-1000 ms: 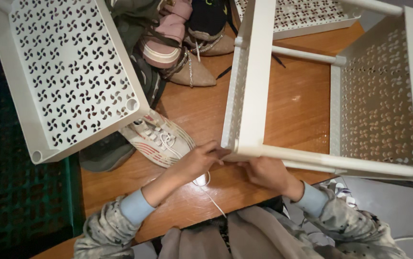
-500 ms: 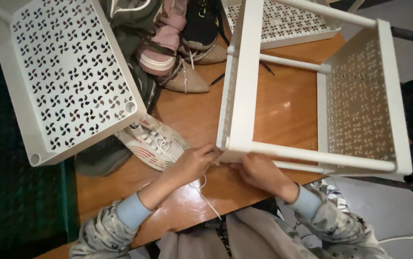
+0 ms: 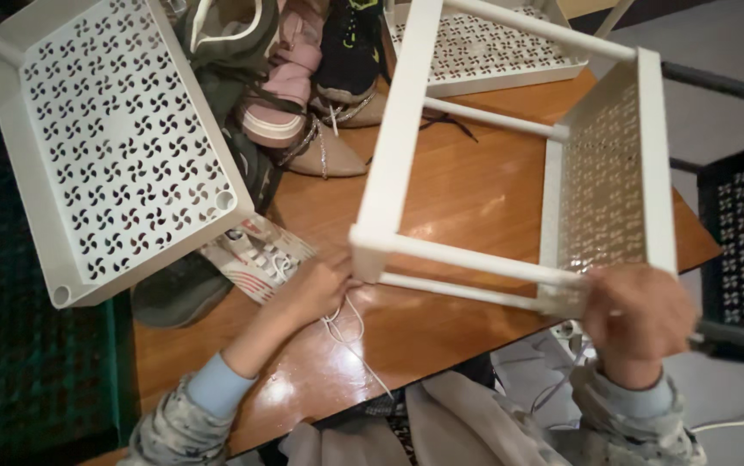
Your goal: The person takes apart a white perforated plastic shoe rack on the floor, pulling the shelf panels off the pole frame and setting the panels aside. They then pick up shoes from the floor one at a time and place them onto the green plastic rack beside them.
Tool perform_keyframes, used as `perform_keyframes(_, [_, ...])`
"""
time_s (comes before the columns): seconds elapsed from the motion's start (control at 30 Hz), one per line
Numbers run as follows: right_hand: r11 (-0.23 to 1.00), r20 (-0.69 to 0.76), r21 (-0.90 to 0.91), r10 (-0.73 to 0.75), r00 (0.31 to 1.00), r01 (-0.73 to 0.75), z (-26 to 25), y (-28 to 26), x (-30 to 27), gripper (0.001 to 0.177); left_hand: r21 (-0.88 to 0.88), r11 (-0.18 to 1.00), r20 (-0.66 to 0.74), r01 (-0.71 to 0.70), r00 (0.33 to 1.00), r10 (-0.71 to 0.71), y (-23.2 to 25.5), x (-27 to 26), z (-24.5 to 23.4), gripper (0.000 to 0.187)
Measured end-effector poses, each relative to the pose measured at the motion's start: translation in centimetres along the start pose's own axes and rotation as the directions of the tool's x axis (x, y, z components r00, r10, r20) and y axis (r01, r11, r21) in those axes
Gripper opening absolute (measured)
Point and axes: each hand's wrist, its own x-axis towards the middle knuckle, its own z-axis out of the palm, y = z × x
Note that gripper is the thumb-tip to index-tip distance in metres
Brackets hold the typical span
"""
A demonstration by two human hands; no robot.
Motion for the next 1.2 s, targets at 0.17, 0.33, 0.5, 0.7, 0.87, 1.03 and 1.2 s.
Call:
perform_keyframes(0.17, [0.873, 0.044, -0.402, 0.320, 0.946, -0.277, 0.0, -1.0, 0.0, 0.014, 0.168, 0.983, -0.056, -0.077, 0.995, 0.088, 1.1, 0.7, -2.3, 0.027])
perform_keyframes(0.33, [0.824, 0.138, -0.243, 0.551, 0.823, -0.512, -0.1, -2.0, -0.1, 0.013, 0.464, 0.859, 0.201, 0.215, 0.919, -0.339, 6.7, 0.3, -7.1, 0.022])
perform_keyframes(0.5, [0.843, 0.159, -0.411, 0.442, 0.883, -0.348, -5.5, -0.3, -2.2, 0.022, 0.292, 0.952, 0.166, -0.097, 0.985, 0.050, 13.0, 1.3, -7.8, 0.025])
perform_keyframes(0.7, [0.800, 0.444, -0.470, 0.580, 0.683, -0.374, -8.5, 6.4, -9.7, 0.027, 0.281, 0.790, -0.136, -0.545, 0.792, 0.595, 16.9, 7.4, -2.4, 0.014])
perform_keyframes(0.87, [0.801, 0.346, -0.554, 0.468, 0.813, -0.226, -7.4, 8.1, -13.3, 0.021, 0.510, 0.773, -0.302, -0.377, 0.763, 0.572, 20.1, 13.9, 4.4, 0.048])
perform_keyframes(1.03, [0.811, 0.285, -0.552, 0.403, 0.870, -0.195, -7.0, 7.9, -12.7, 0.046, 0.499, 0.771, -0.183, -0.396, 0.821, 0.541, 20.5, 14.7, 8.8, 0.022])
perform_keyframes(1.2, [0.856, 0.222, -0.487, 0.311, 0.924, -0.171, -6.3, 9.1, -13.8, 0.059, 0.480, 0.799, -0.214, -0.362, 0.835, 0.507, 20.2, 14.7, 10.6, 0.017])
